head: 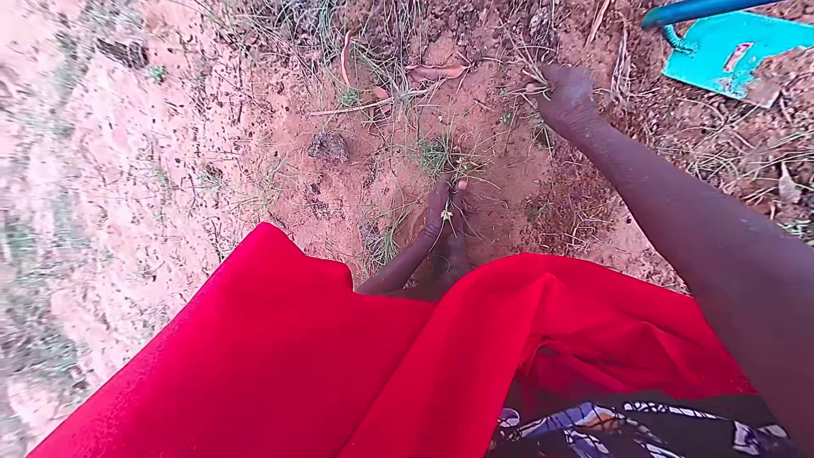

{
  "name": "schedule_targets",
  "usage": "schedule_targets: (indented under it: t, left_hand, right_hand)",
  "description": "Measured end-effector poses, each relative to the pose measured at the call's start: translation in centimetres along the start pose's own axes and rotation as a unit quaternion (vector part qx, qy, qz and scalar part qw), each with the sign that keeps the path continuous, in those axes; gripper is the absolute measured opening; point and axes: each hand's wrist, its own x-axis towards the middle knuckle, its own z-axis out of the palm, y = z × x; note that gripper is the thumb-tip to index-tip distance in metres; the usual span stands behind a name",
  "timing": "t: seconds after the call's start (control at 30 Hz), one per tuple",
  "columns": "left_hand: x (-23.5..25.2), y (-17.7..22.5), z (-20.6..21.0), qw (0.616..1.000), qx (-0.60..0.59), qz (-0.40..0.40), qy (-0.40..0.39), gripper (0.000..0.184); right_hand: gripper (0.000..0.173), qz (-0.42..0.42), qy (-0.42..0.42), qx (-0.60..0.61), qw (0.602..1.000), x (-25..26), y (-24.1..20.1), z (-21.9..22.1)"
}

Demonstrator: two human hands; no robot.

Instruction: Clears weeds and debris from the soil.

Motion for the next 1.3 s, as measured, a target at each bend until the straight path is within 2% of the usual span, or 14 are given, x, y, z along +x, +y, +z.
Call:
schedule_targets:
  t: [0.17,0.23,0.3,0.37,0.47,0.53,0.57,0.63,0.77,0.9,1.07,1.13,1.2,1.3]
  left_hand:
    - [0.2,-0.3,0.0,1.000,-0.016,0.007,0.001,0.036]
    - [0.1,-0.8,0.0,1.000,-0.022,0.007,-0.005,0.036]
    - [0.0,-1.0,-0.2,0.999,-0.028,-0.007,-0.017,0.037]
    - [0.0,-1.1,-0.1,0.999,-0.030,-0.009,-0.014,0.036]
    - [0.2,-0.9,0.1,1.000,-0.004,0.001,-0.008,0.040]
    - [0.3,-0.9,0.2,1.000,-0.002,0.005,-0.010,0.041]
    - [0.2,-1.0,0.3,1.000,-0.011,0.008,-0.012,0.042]
    - [0.3,-1.0,0.1,0.999,-0.029,0.002,-0.018,0.042]
    - [-0.1,0.2,-0.7,0.995,-0.066,-0.073,0.002,0.037]
    - [-0.9,-1.0,-0.4,0.993,-0.082,-0.081,0.026,0.041]
    - [-1.0,-0.7,-0.4,0.969,-0.190,-0.145,0.068,0.056]
    - [-0.3,-0.3,-1.0,0.958,-0.223,-0.138,0.116,0.044]
    - [0.8,-0.4,-1.9,0.940,-0.261,-0.126,0.178,0.030]
    - [2.3,-0.7,-3.6,0.924,-0.308,-0.119,0.195,0.029]
  right_hand:
    - [0.046,-0.111,-0.168,-0.146,0.969,4.4,-1.9,1.2]
    - [0.043,-0.122,-0.166,-0.126,0.970,5.5,-1.5,1.5]
    - [0.030,-0.122,-0.121,-0.028,0.985,6.5,-0.6,1.6]
    - [0.030,-0.043,-0.093,0.098,0.990,6.8,-0.3,1.4]
    - [0.033,0.055,-0.127,0.205,0.969,6.9,-1.0,0.9]
    - [0.034,0.078,-0.154,0.197,0.965,6.6,-1.8,1.0]
    - [0.040,0.089,-0.145,0.178,0.969,6.5,-2.0,1.4]
    - [0.053,0.121,-0.086,0.147,0.978,6.0,-2.2,2.7]
    - [0.057,0.194,0.017,0.167,0.967,1.2,-3.0,4.5]
    - [0.051,0.132,0.045,0.169,0.976,-2.1,-3.1,4.7]
    - [0.047,0.038,-0.034,0.029,0.998,1.6,-5.3,4.6]
    - [0.045,-0.014,-0.084,-0.039,0.996,3.2,-6.0,5.1]
    - [0.035,-0.079,-0.129,-0.077,0.986,4.5,-6.2,6.0]
    - [0.033,-0.076,-0.127,-0.018,0.989,5.6,-6.8,6.3]
